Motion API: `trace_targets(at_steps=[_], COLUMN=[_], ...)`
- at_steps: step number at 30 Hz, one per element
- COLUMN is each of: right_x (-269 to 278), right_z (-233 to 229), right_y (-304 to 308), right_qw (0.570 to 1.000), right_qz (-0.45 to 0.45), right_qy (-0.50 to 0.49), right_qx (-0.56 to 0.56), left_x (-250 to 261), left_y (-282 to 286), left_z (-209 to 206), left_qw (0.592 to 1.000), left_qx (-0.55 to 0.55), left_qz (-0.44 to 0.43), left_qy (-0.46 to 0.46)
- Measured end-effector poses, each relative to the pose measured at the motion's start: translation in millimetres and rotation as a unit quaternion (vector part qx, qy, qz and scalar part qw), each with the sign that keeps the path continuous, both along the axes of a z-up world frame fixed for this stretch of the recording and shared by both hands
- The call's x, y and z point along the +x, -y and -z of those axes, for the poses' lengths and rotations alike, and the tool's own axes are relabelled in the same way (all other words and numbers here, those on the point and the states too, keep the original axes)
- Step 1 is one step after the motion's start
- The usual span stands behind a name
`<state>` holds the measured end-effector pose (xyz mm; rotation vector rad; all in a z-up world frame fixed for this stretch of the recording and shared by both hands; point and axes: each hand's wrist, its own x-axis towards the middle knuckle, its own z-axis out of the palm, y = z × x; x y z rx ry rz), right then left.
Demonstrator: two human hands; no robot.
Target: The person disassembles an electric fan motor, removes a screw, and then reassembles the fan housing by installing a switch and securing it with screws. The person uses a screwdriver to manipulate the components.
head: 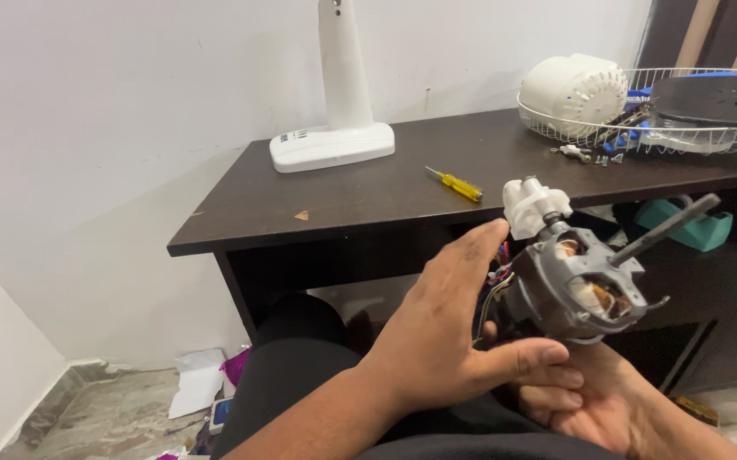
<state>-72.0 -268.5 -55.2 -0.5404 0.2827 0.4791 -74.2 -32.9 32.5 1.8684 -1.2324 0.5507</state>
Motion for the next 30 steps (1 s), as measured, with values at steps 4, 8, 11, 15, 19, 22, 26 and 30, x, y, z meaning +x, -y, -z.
trace_targets(at_steps=[4, 8, 11, 15, 19, 22, 26, 30], right_x=[3, -8, -17, -21, -21, -19, -18, -20], right_z=[2, -18, -37, -48, -45, -39, -32, -31], right_y=[-7, -26, -40, -47, -43, -38, -32, -28], right_qw=[0.995, 0.988, 0.99, 0.984, 0.971, 0.947, 0.925, 0.902], right_qz=[0.02, 0.069, 0.036, 0.004, -0.047, -0.061, -0.062, -0.099], right_qy=[0.051, 0.015, 0.041, 0.099, 0.178, 0.259, 0.328, 0.386], right_qx=[-0.083, -0.135, -0.128, -0.148, -0.152, -0.181, -0.182, -0.168], left_x=[1, 4, 6, 7, 10, 11, 7, 2], left_y=[0, 1, -2, -2, -2, -2, -2, 0], left_z=[0, 5, 8, 14, 17, 17, 10, -6], left_qw=[0.998, 0.998, 0.998, 0.994, 0.992, 0.993, 0.988, 0.981], left_qx=[0.026, 0.034, 0.026, -0.008, -0.055, -0.074, -0.121, -0.192], left_qz=[-0.001, -0.034, -0.057, -0.104, -0.111, -0.09, -0.063, 0.009], left_qy=[0.057, 0.043, 0.011, -0.022, 0.029, 0.031, 0.071, -0.007])
